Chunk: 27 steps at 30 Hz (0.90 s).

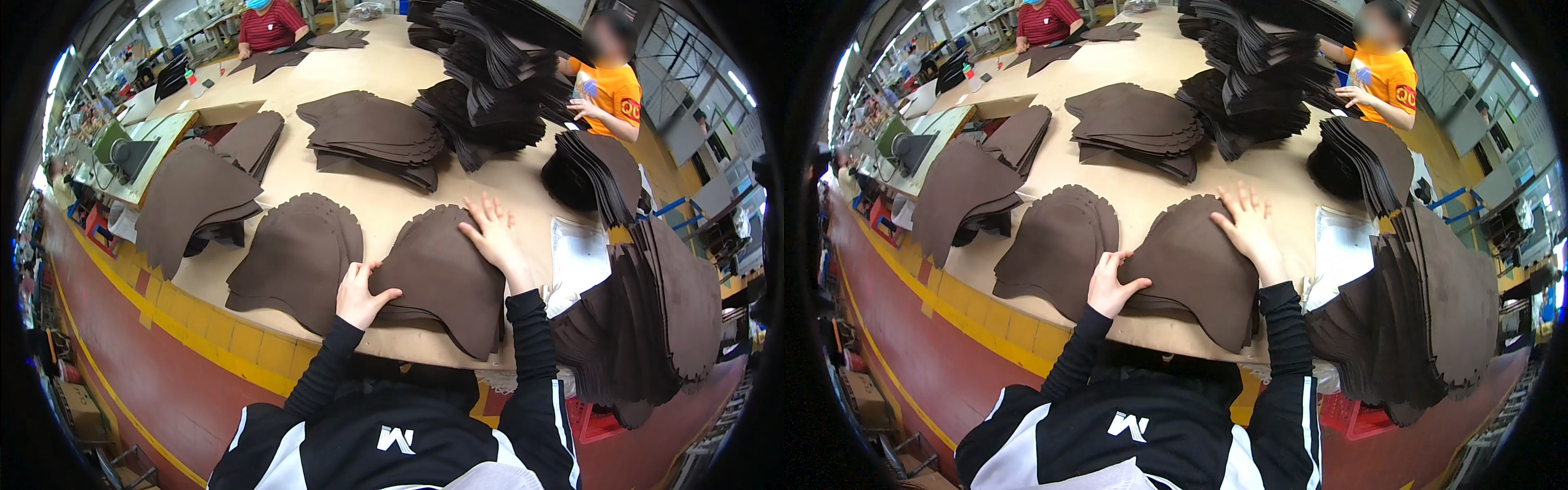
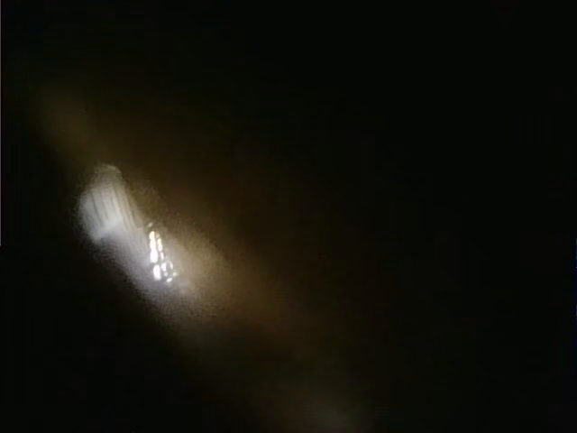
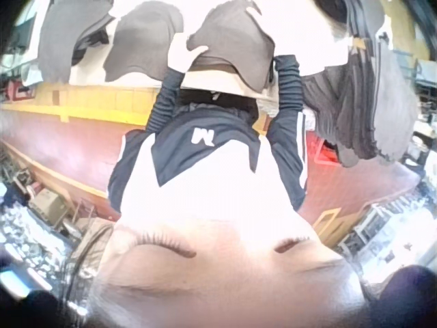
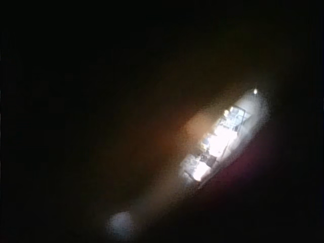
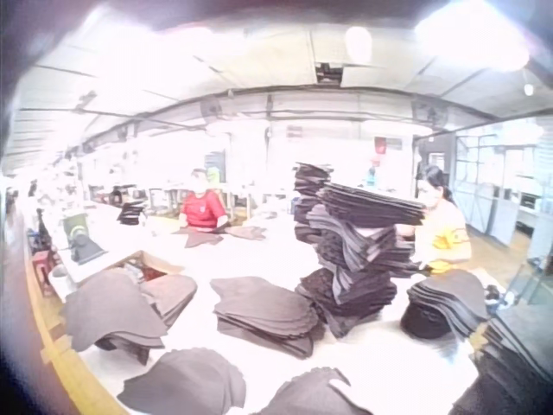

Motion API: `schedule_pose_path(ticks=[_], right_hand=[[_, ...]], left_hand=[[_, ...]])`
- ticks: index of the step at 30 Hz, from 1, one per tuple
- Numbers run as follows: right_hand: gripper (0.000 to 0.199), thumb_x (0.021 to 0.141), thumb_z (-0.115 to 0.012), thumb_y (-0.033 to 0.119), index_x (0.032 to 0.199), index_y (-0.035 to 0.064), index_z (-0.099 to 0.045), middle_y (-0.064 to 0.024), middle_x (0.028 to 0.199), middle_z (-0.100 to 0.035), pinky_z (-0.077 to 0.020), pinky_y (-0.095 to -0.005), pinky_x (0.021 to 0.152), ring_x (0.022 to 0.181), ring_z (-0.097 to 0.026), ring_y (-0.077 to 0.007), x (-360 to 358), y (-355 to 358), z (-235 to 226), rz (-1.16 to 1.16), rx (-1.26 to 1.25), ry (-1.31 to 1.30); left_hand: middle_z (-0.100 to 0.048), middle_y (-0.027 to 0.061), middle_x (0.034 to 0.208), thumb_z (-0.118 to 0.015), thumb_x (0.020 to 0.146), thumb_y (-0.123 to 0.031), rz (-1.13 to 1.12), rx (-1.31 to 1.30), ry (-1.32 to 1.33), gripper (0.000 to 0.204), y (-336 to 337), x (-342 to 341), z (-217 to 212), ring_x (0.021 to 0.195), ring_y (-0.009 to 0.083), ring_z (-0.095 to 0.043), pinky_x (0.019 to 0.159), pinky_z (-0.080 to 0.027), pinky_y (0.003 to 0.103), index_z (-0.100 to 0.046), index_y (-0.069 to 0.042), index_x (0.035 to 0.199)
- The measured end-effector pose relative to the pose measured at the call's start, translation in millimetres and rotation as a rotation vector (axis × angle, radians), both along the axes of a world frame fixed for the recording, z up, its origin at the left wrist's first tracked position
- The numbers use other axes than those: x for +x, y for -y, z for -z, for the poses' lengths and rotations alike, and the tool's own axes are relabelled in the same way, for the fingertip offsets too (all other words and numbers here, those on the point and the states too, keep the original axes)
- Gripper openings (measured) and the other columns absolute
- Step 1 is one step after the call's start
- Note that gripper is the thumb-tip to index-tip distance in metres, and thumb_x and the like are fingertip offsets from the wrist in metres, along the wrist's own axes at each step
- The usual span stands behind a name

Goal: The person repeatedly picks up brown fabric pieces from a table and stacks them into neat piles. They align edges and smooth the stacks by hand. Coworkers are visible in the background performing similar tasks.

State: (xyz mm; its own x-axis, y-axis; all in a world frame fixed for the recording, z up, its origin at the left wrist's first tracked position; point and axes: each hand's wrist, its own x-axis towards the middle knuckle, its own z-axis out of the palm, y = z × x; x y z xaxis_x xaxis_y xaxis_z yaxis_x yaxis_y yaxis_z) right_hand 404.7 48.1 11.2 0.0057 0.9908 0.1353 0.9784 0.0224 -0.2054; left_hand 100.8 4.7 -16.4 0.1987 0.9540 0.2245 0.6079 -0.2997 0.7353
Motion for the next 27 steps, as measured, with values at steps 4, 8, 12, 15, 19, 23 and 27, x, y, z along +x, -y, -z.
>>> schedule_pose_path(ticks=[4,8,12,15,19,23,27], right_hand=[[0.055,0.097,-0.053,0.044,0.149,0.0266,-0.042,-0.0099,0.159,-0.03,-0.0179,-0.0556,0.118,0.146,-0.026,-0.0376,-11,34,-8,0.056,0.202,0.095],[0.053,0.096,-0.056,0.041,0.146,0.0276,-0.046,-0.0015,0.156,-0.037,-0.0232,-0.0523,0.117,0.143,-0.036,-0.0265,-47,92,1,-0.459,0.032,0.035],[0.049,0.099,-0.051,0.04,0.146,0.0292,-0.045,-0.0011,0.157,-0.036,-0.02,-0.0552,0.118,0.145,-0.032,-0.0278,-19,96,12,-0.083,-0.009,-0.042],[0.053,0.1,-0.049,0.037,0.151,0.0268,-0.038,-0.0087,0.158,-0.032,-0.0161,-0.0585,0.117,0.146,-0.028,-0.0324,8,94,8,0.197,0.013,0.141],[0.059,0.096,-0.057,0.027,0.15,0.0154,-0.04,-0.0124,0.158,-0.032,-0.0131,-0.0562,0.118,0.146,-0.027,-0.0361,-5,112,-10,0.021,0.127,-0.066],[0.051,0.095,-0.06,0.03,0.144,0.0246,-0.049,-0.0061,0.156,-0.037,-0.0203,-0.0512,0.118,0.144,-0.035,-0.0281,-50,128,-22,-0.436,0.082,-0.059],[0.047,0.097,-0.055,0.036,0.143,0.0296,-0.05,0.0001,0.155,-0.04,-0.021,-0.05,0.119,0.143,-0.036,-0.0253,-75,104,-13,-0.515,0.01,0.006]], left_hand=[[-0.064,0.0077,0.098,-0.083,0.073,-0.026,-0.02,0.052,0.081,0.041,-5,-2,0,0.096,0.0279,-0.065,0.077,-0.051,0.037,-0.065,-0.007,0.105],[-0.064,0.0086,0.096,-0.08,0.075,-0.017,-0.111,0.09,0.06,0.027,-7,2,-2,0.088,0.0285,-0.063,0.076,-0.049,0.04,-0.066,-0.004,0.094],[-0.062,0.0134,0.086,-0.074,0.079,-0.002,-0.089,0.444,0.05,0.012,0,11,-6,0.08,0.03,-0.062,0.073,-0.05,0.038,-0.066,0.002,0.087],[-0.063,0.0085,0.085,-0.07,0.085,0.001,0.003,0.119,0.401,0.008,6,-1,-12,0.075,0.0145,-0.063,0.063,-0.053,0.03,-0.065,0.003,0.091],[-0.062,0.0019,0.083,-0.067,0.091,-0.004,-0.282,0.067,0.587,0.006,3,-65,-22,0.067,0.0067,-0.06,0.05,-0.054,0.023,-0.068,0.0,0.096],[-0.064,0.0078,0.098,-0.07,0.091,-0.018,-0.631,-0.013,0.262,0.031,-8,-157,-29,0.077,0.0175,-0.064,0.066,-0.057,0.032,-0.062,-0.002,0.116],[-0.053,0.0146,0.133,-0.071,0.083,-0.013,-0.713,0.253,-0.273,0.053,-3,-158,-20,0.126,0.0341,-0.047,0.109,-0.033,0.047,-0.052,-0.006,0.133]])
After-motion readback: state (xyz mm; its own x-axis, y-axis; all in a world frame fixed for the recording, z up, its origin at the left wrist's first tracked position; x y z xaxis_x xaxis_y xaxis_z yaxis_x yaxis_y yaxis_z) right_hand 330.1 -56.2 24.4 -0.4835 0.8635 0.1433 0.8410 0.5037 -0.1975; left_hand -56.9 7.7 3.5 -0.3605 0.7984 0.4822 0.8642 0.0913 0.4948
